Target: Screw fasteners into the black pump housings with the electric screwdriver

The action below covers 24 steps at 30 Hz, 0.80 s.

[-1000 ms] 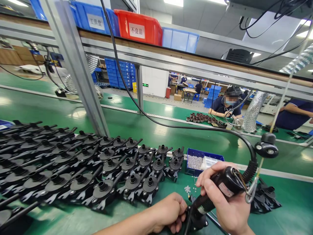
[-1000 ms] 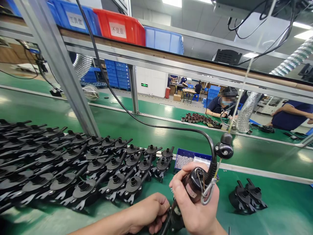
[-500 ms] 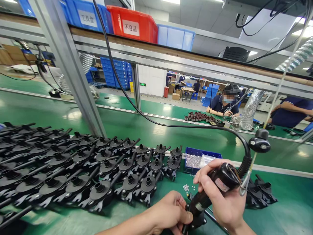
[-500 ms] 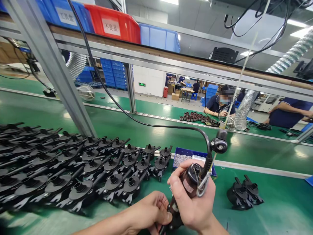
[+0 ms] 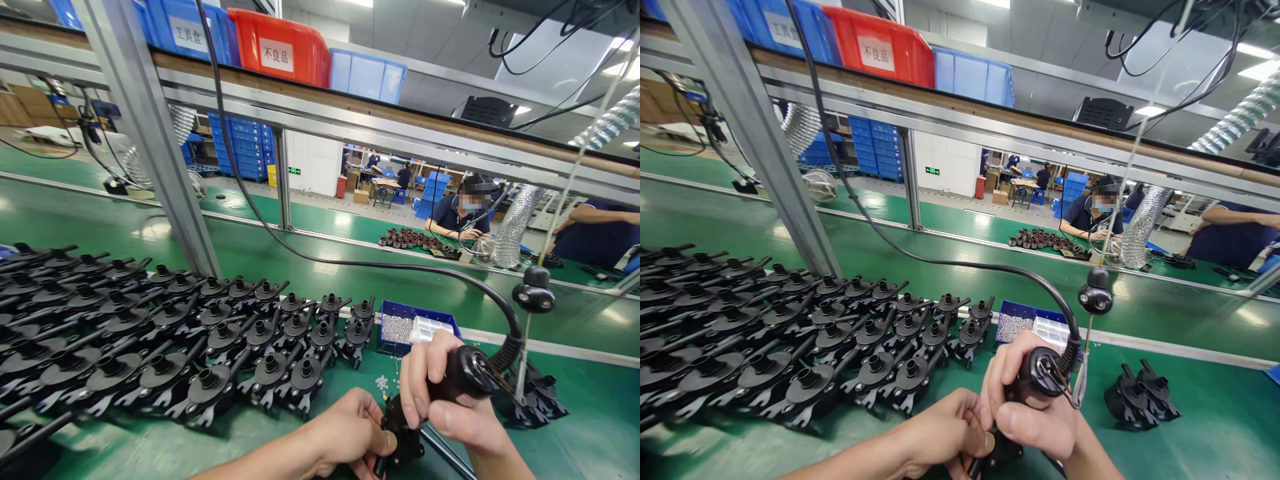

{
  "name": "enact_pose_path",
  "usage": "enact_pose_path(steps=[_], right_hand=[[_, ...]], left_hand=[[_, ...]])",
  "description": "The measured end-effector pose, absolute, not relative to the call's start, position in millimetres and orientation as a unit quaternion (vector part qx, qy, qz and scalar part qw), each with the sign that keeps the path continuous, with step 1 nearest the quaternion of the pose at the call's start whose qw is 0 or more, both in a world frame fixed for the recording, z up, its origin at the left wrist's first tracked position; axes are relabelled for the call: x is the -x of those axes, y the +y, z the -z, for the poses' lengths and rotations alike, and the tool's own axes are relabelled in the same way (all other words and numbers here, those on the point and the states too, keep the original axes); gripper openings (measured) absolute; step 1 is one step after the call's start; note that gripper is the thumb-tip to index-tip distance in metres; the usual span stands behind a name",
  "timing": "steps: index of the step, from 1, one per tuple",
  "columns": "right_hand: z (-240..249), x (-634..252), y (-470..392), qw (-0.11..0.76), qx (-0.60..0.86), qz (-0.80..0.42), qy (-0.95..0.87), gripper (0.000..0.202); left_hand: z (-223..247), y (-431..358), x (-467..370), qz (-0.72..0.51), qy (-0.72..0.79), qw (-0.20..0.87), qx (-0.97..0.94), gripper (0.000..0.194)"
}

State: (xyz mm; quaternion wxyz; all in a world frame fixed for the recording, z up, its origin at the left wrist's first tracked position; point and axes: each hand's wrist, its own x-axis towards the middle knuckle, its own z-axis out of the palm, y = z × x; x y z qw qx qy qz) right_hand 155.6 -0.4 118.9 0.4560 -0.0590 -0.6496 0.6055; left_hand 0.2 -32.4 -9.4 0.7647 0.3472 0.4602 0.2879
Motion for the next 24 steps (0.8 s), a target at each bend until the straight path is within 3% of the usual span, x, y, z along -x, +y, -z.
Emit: enact_pose_path(steps=[5,11,24], right_hand=[[-118.3,-134.2,-13.4,0.61,0.271,-0.389,-0.635,0.013],[-113.8,-134.8,-14.1,0.548,0.18,-0.463,-0.673,0.012],[-106.7,-129.6,-12.1,0.59,0.198,-0.452,-0.639,0.013]], left_hand=[[9.6,-31.9,-1.3,-0.287,0.468,0.76,-0.348,0.058],[0.1,-33.4,0.7,-0.281,0.444,0.768,-0.366,0.05],[-3.4,-37.8,-1.4,-0.31,0.46,0.756,-0.347,0.052]])
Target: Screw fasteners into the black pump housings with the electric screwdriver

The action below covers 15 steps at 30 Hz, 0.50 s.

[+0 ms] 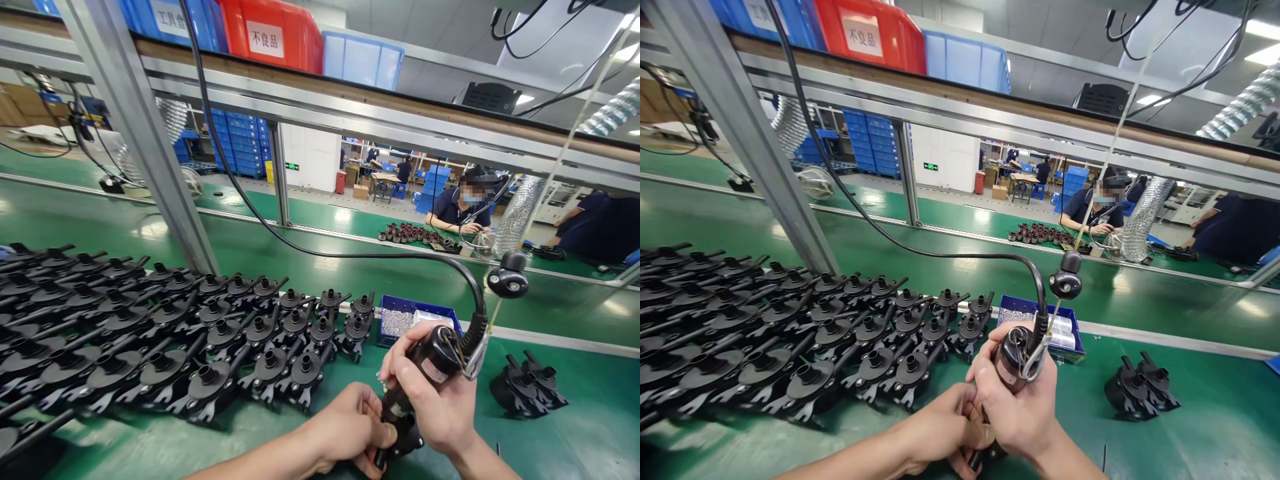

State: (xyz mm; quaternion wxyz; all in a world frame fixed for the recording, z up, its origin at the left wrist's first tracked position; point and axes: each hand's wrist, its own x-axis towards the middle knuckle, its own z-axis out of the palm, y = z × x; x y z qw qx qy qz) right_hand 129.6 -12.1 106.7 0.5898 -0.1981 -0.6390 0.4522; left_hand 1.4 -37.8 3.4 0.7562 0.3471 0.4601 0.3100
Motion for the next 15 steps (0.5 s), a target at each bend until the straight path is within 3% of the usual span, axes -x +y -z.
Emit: enact_pose_path(steps=[7,12,15], right_hand=[[-112.9,-138.2,-10.4,0.577,0.174,-0.469,-0.646,0.012],[-133.3,-156.0,-15.0,0.603,0.191,-0.478,-0.61,0.016],[-139.4,-161.8,-15.8,0.596,0.238,-0.457,-0.616,0.017]], left_hand=[[-21.3,-44.0,-2.7,-0.296,0.513,0.687,-0.422,0.049],[-52.9,-54.4,17.4,-0.214,0.572,0.438,-0.66,0.029],[-53.7,-52.7,22.7,-0.175,0.582,0.368,-0.704,0.024]])
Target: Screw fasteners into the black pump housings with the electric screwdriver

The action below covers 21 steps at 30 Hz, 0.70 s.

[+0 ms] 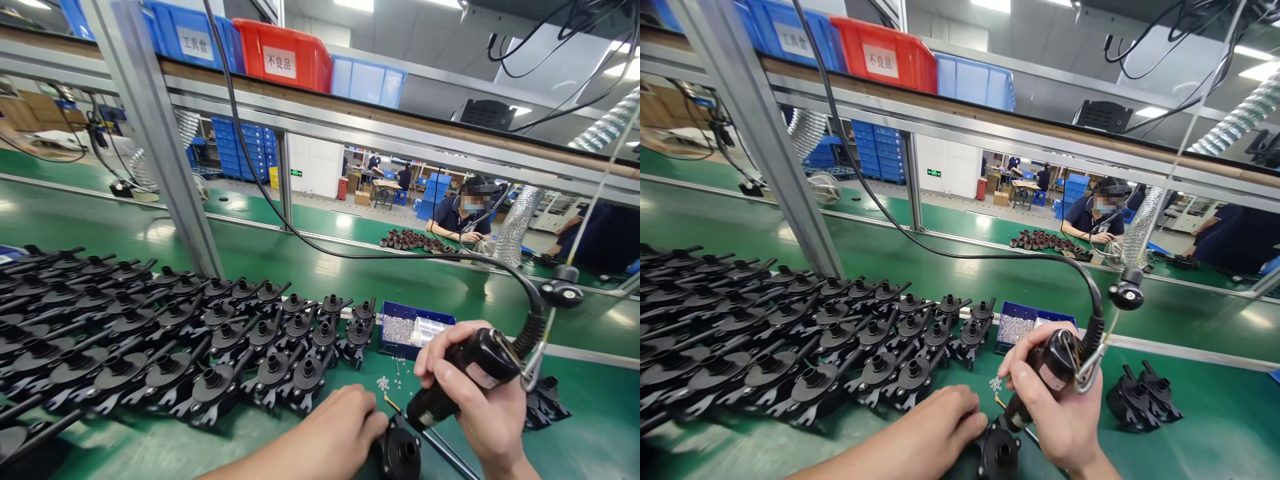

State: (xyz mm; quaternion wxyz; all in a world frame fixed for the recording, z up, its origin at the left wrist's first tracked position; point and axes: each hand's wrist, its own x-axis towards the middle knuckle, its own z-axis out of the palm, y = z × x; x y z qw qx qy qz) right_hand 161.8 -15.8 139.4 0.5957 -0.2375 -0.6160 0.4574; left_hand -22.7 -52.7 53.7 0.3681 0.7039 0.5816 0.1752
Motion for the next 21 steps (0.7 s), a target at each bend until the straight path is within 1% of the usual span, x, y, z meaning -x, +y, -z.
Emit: enact_pose_path(steps=[3,6,7,8,11,14,19,21], right_hand=[[-135.2,-160.5,-13.6,0.576,0.232,-0.452,-0.641,0.015],[-127.9,-156.4,-11.1,0.561,0.209,-0.457,-0.658,0.013],[-126.2,-155.3,-10.6,0.557,0.206,-0.458,-0.661,0.012],[-125.1,-154.6,-10.3,0.553,0.204,-0.457,-0.666,0.011],[-124.8,-154.1,-10.1,0.548,0.197,-0.456,-0.673,0.011],[-126.7,-154.8,-10.6,0.556,0.192,-0.469,-0.659,0.013],[-128.5,-155.4,-11.6,0.56,0.182,-0.501,-0.634,0.015],[-128.2,-155.4,-12.0,0.557,0.18,-0.506,-0.633,0.015]], left_hand=[[-36.4,-40.7,18.7,-0.135,0.606,0.285,-0.73,0.032],[-15.8,-27.5,12.6,-0.082,0.61,0.234,-0.753,0.058],[-11.0,-24.6,11.2,-0.071,0.603,0.226,-0.761,0.061],[-7.8,-22.7,10.2,-0.065,0.598,0.222,-0.767,0.06],[-5.3,-21.6,9.6,-0.06,0.596,0.217,-0.771,0.047],[-5.1,-21.7,10.3,-0.081,0.61,0.229,-0.754,0.038],[0.2,-18.8,10.5,-0.135,0.625,0.279,-0.717,0.025],[-0.5,-19.6,10.0,-0.18,0.611,0.346,-0.689,0.017]])
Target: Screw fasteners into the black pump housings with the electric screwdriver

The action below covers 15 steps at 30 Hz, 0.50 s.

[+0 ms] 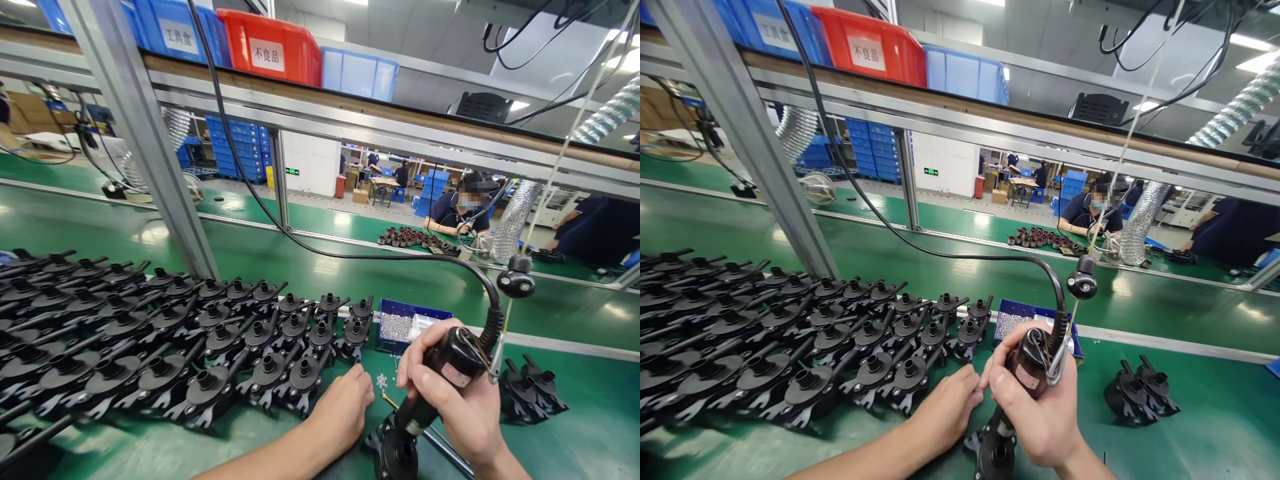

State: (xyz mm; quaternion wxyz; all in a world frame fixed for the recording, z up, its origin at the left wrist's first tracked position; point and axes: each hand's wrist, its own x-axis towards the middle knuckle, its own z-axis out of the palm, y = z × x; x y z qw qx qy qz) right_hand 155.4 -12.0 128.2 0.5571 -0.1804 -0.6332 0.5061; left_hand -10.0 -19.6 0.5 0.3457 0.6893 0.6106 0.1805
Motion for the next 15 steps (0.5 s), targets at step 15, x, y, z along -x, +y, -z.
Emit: enact_pose_path(steps=[15], right_hand=[[-127.7,-153.5,-18.6,0.534,0.169,-0.515,-0.649,0.013]], left_hand=[[-26.4,-19.6,16.8,-0.14,0.542,0.689,-0.461,0.029]])
